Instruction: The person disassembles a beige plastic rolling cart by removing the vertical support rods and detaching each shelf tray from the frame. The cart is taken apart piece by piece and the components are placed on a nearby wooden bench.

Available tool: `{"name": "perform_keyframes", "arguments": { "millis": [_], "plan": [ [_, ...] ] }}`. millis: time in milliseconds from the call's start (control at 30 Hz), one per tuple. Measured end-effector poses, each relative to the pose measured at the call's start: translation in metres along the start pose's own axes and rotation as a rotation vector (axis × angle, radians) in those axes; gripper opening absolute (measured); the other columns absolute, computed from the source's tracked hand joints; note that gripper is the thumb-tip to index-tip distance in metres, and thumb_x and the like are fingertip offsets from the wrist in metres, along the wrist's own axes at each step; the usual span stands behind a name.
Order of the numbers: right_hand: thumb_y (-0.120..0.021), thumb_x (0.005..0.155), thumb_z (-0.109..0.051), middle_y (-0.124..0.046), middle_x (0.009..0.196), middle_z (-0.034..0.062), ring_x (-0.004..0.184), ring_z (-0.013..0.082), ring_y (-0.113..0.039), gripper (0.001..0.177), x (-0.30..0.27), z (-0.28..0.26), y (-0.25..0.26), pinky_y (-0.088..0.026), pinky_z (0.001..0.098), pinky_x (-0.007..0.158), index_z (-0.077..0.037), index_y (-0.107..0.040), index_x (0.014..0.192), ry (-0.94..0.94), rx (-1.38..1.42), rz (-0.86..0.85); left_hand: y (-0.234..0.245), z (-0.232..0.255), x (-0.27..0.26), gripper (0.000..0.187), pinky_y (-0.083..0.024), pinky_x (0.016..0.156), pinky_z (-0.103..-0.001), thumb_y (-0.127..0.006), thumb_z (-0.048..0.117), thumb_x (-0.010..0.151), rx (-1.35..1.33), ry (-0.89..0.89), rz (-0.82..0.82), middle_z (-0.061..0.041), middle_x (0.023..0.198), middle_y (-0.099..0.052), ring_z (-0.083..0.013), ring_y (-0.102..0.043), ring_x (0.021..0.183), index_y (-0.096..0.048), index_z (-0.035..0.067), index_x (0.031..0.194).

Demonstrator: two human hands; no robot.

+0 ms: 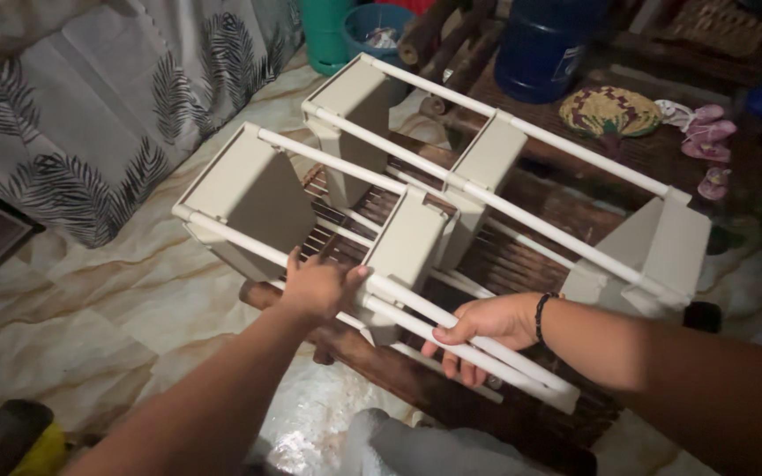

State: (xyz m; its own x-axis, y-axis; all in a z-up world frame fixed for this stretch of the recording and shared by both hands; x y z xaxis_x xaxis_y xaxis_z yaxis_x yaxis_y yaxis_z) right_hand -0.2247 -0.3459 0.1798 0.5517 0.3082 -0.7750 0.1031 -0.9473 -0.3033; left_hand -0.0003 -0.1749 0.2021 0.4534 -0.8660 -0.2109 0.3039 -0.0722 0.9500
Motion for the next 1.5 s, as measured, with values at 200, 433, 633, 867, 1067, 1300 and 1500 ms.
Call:
{"name": "perform_keyframes", "arguments": {
  "millis": [200, 433, 633, 867, 1067, 1300, 1500],
  "plan": [
    [-0.054, 0.105, -0.040, -0.064, 0.078, 0.0039, 0.063, 0.0179, -0.066, 0.044, 0.009, 0.002, -0.005, -0.060, 0.0377, 0.063, -0.003, -0.063, 0.127, 0.040, -0.028, 0.054, -0.015, -0.008, 0.010, 0.067, -0.001, 0.123, -0.062, -0.022, 0.067, 0.098, -0.032, 0.055, -0.072, -0.005, 0.129, -0.067, -0.0283, -0.043, 0.139, -0.070, 0.032, 0.128],
    [-0.052, 0.105, -0.041, -0.053, 0.069, 0.0010, 0.056, 0.0128, -0.052, 0.038, 0.003, -0.001, -0.013, -0.048, 0.0310, 0.055, -0.011, -0.064, 0.125, -0.005, 0.131, -0.086, -0.016, -0.014, 0.015, 0.064, 0.002, 0.123, -0.062, -0.024, 0.065, 0.098, -0.068, 0.077, -0.165, -0.001, 0.127, -0.070, -0.0291, -0.038, 0.143, -0.067, 0.033, 0.132],
    [-0.056, 0.106, -0.042, -0.047, 0.057, -0.0006, 0.043, 0.0099, -0.042, 0.037, 0.013, -0.002, -0.021, -0.037, 0.0293, 0.041, -0.006, -0.058, 0.094, 0.032, -0.052, 0.197, -0.013, -0.011, 0.017, 0.065, 0.003, 0.124, -0.061, -0.023, 0.064, 0.099, -0.065, 0.078, -0.162, -0.001, 0.128, -0.070, -0.0285, -0.035, 0.146, -0.070, 0.029, 0.129],
    [-0.069, 0.097, -0.040, -0.049, 0.059, -0.0020, 0.045, 0.0115, -0.038, 0.027, 0.030, 0.016, -0.032, -0.029, 0.0329, 0.042, -0.013, -0.065, 0.098, 0.069, -0.156, 0.572, -0.017, -0.015, 0.016, 0.065, 0.001, 0.124, -0.059, -0.026, 0.064, 0.099, -0.051, 0.068, -0.157, -0.003, 0.133, -0.067, -0.0286, -0.034, 0.147, -0.070, 0.027, 0.130],
    [-0.069, 0.091, -0.044, -0.074, 0.089, 0.0164, 0.090, 0.0365, -0.072, 0.036, 0.020, 0.007, -0.061, -0.055, 0.0466, 0.080, -0.009, -0.071, 0.101, 0.212, -0.694, 0.985, -0.013, -0.014, 0.012, 0.063, 0.002, 0.123, -0.058, -0.025, 0.063, 0.099, -0.076, 0.047, -0.140, -0.001, 0.131, -0.067, -0.0283, -0.036, 0.143, -0.068, 0.030, 0.132],
    [-0.060, 0.095, -0.043, -0.074, 0.086, 0.0169, 0.087, 0.0399, -0.071, 0.032, 0.002, 0.010, -0.095, -0.054, 0.0519, 0.077, -0.011, -0.065, 0.102, 0.224, -0.809, 1.201, -0.010, -0.007, 0.010, 0.066, 0.001, 0.125, -0.058, -0.024, 0.062, 0.099, -0.106, 0.047, -0.165, 0.001, 0.124, -0.072, -0.0255, -0.040, 0.141, -0.073, 0.027, 0.125],
    [-0.056, 0.100, -0.051, -0.072, 0.077, 0.0129, 0.071, 0.0289, -0.070, 0.045, 0.013, 0.011, -0.056, -0.057, 0.0436, 0.068, -0.008, -0.066, 0.110, 0.191, -0.514, 0.825, -0.014, -0.018, 0.017, 0.064, -0.002, 0.123, -0.062, -0.025, 0.064, 0.099, -0.054, 0.045, -0.176, -0.002, 0.126, -0.070, -0.0292, -0.038, 0.143, -0.067, 0.029, 0.133]
  ]
}}
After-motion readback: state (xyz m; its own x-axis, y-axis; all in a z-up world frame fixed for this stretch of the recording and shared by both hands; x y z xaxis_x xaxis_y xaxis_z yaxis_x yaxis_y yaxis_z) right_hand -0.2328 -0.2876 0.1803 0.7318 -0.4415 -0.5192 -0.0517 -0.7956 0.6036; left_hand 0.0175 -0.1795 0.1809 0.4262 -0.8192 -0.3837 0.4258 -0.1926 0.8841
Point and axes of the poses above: each hand's wrist, its own x-axis towards the middle knuckle, its own y-axis out of the back of the hand, z = x × y, the point moved 2 cm from there along x, towards the middle knuckle
